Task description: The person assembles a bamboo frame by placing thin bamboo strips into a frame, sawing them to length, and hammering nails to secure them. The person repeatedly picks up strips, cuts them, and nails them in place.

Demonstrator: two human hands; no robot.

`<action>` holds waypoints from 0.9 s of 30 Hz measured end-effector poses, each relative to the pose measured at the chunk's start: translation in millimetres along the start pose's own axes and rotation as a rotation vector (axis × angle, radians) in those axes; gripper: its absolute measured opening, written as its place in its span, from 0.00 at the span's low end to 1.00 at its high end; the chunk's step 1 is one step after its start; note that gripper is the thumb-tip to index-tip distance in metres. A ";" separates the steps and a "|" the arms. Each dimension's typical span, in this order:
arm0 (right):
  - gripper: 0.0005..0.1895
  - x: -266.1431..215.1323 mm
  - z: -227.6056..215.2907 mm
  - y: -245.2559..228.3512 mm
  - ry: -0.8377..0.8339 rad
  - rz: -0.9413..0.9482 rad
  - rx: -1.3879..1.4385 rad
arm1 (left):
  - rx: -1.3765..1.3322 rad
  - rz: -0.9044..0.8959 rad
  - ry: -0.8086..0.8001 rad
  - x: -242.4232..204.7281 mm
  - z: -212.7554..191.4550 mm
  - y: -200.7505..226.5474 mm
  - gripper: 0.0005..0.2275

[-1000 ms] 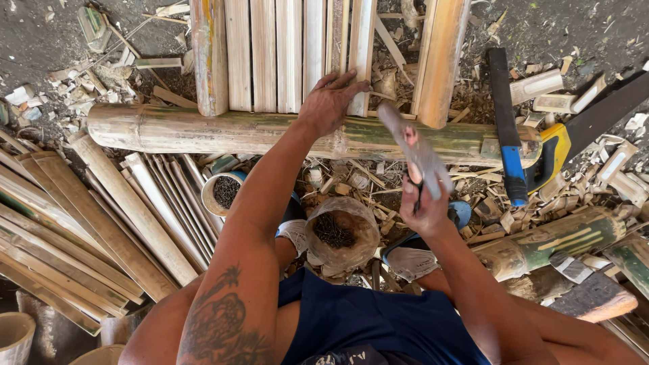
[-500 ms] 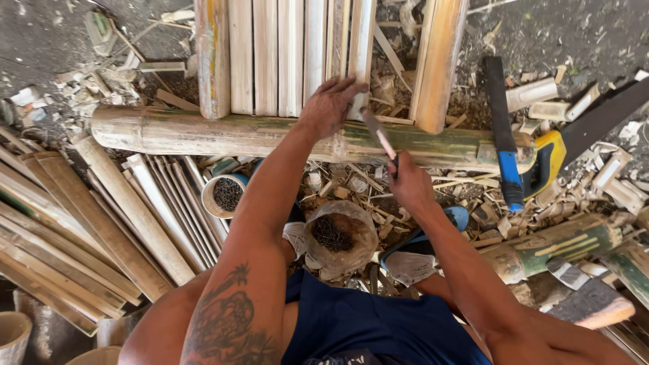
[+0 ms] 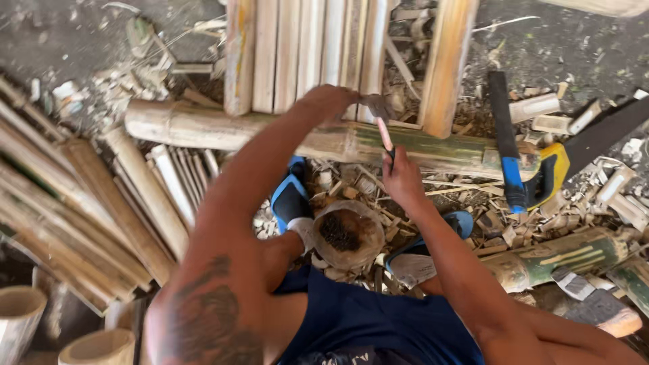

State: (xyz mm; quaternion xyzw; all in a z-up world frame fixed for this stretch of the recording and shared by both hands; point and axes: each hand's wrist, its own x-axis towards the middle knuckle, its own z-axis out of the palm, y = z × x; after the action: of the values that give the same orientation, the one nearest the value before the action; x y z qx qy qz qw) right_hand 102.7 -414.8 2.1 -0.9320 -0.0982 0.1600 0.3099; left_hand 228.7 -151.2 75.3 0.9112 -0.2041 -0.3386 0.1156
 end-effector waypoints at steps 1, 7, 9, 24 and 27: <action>0.15 0.7 3.9 -7.5 -0.052 -0.003 -0.013 | 0.124 -0.031 -0.107 -18.7 -4.6 -9.4 0.19; 0.13 30.7 43.2 -61.8 -0.048 -0.280 -0.053 | 0.041 -0.234 -0.224 -157.4 54.1 -95.8 0.11; 0.16 34.8 49.5 -70.0 -0.042 -0.293 0.001 | -0.087 -0.310 -0.296 -184.0 105.7 -100.3 0.11; 0.16 24.9 30.1 -93.6 -0.127 -0.151 0.098 | -0.269 -0.511 0.021 -194.8 191.5 -96.0 0.10; 0.13 27.3 30.0 -89.5 -0.123 -0.131 0.138 | -0.205 -0.420 -0.068 -196.9 168.6 -94.8 0.10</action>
State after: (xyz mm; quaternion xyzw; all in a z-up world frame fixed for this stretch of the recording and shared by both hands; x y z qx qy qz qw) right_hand 109.7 -320.2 27.4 -0.8885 -0.1666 0.2027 0.3765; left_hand 9.2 9.6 29.0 0.9052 0.0215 -0.4046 0.1279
